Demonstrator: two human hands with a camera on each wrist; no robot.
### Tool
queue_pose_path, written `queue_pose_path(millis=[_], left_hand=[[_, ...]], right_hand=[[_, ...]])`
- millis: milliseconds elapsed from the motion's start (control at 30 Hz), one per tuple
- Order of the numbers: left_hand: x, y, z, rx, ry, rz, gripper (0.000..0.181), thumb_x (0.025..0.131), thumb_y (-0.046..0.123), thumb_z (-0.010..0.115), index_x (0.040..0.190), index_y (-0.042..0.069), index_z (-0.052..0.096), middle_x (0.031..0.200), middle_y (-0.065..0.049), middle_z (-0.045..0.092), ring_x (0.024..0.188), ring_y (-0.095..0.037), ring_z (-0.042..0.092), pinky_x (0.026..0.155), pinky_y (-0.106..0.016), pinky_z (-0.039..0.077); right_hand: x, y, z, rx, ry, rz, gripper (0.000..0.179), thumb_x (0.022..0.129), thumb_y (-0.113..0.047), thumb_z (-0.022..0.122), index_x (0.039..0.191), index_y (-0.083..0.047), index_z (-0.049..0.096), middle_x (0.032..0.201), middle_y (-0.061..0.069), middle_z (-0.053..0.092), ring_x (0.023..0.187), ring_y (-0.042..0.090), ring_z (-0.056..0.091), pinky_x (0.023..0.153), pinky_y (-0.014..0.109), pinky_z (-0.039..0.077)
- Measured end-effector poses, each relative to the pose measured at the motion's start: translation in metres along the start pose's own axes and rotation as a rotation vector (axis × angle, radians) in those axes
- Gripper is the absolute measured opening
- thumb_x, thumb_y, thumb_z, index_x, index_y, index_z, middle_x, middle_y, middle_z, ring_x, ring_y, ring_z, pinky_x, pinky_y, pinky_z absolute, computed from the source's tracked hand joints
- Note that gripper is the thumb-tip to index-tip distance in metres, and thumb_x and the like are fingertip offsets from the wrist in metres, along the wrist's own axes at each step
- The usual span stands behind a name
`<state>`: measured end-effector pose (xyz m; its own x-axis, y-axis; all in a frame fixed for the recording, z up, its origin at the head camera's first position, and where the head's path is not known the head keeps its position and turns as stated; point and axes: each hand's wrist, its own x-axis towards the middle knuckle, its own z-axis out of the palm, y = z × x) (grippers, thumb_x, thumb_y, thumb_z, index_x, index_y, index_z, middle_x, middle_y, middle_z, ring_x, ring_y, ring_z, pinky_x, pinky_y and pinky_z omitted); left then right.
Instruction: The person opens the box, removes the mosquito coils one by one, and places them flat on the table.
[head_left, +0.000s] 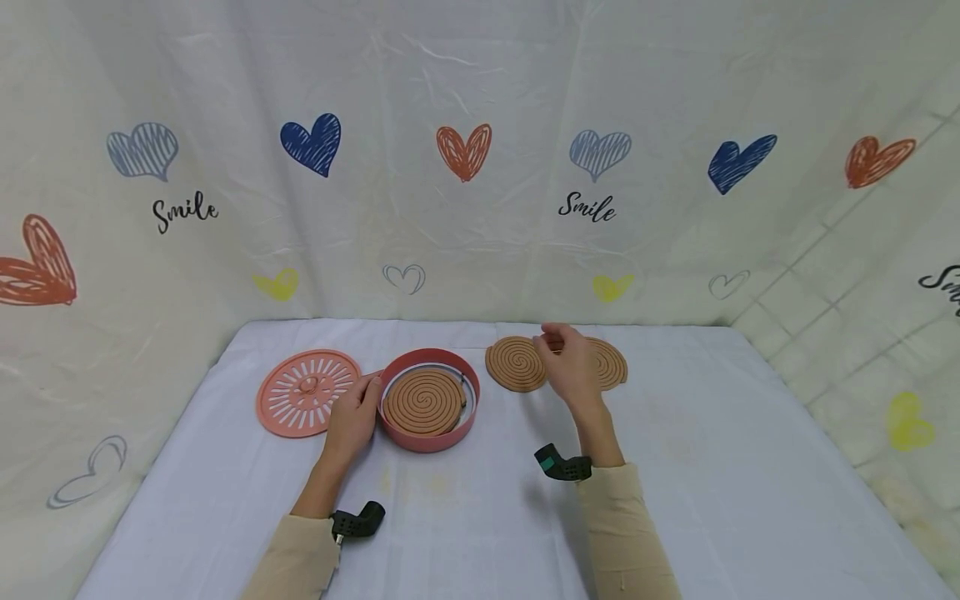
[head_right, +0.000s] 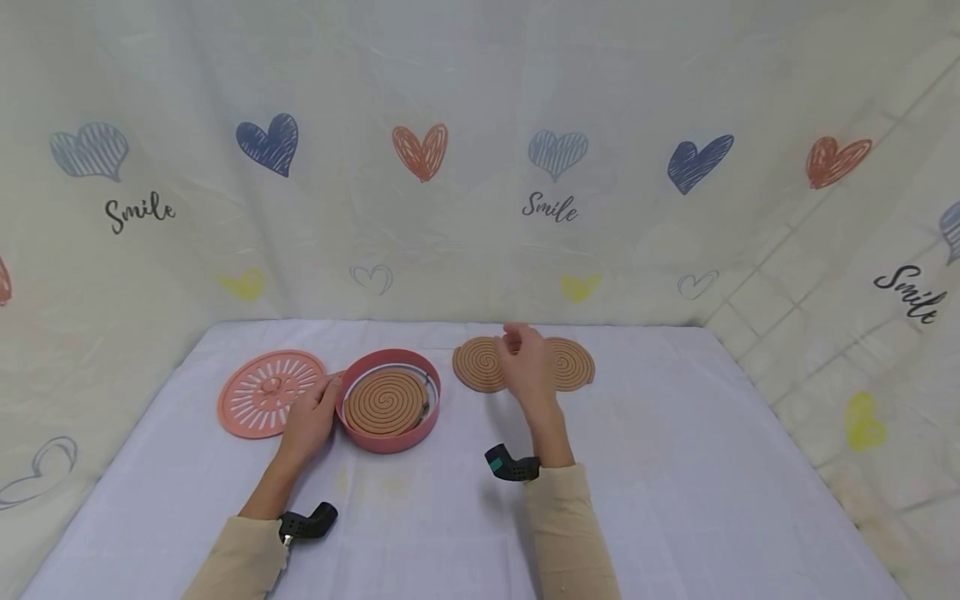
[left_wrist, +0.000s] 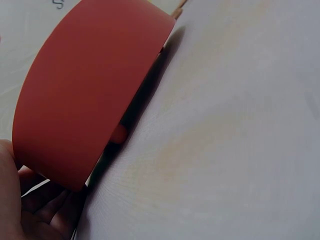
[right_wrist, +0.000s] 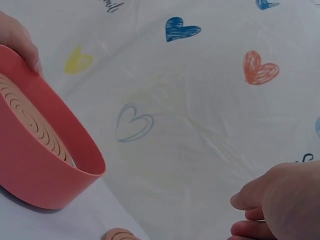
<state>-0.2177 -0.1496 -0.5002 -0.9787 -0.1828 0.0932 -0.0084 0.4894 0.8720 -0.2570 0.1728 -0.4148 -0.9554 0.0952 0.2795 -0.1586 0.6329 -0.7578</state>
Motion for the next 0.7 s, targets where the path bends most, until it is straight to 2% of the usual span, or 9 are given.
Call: queue_pose_path(millis=[300,700], left_hand=[[0.0006,-0.0010,0.0002,-0.001,-0.012,-0.005,0.052,0.106,0.048,0.039,0.137,0.012,0.060,0.137,-0.012,0.064,0.135,-0.029,0.055,0.112,-0.051,0.044],[0.0002,0.0001,0.0001,-0.001,-0.014,-0.009,0.052,0.106,0.047,0.039,0.138,0.012,0.060,0.138,-0.012,0.064,0.135,-0.029,0.055,0.112,-0.051,0.044]], right_hand=[[-0.0004,-0.0025,0.0060,-0.006,0.005,-0.049,0.032,0.096,-0.019,0.064,0.122,0.000,0.065,0.107,0.018,0.071,0.100,0.030,0.068,0.090,0.044,0.057],[-0.0030,-0.0044,0.0104,-0.014,-0.001,-0.085,0.032,0.096,-0.020,0.065,0.120,0.001,0.066,0.105,0.018,0.071,0.098,0.031,0.068,0.089,0.045,0.058]])
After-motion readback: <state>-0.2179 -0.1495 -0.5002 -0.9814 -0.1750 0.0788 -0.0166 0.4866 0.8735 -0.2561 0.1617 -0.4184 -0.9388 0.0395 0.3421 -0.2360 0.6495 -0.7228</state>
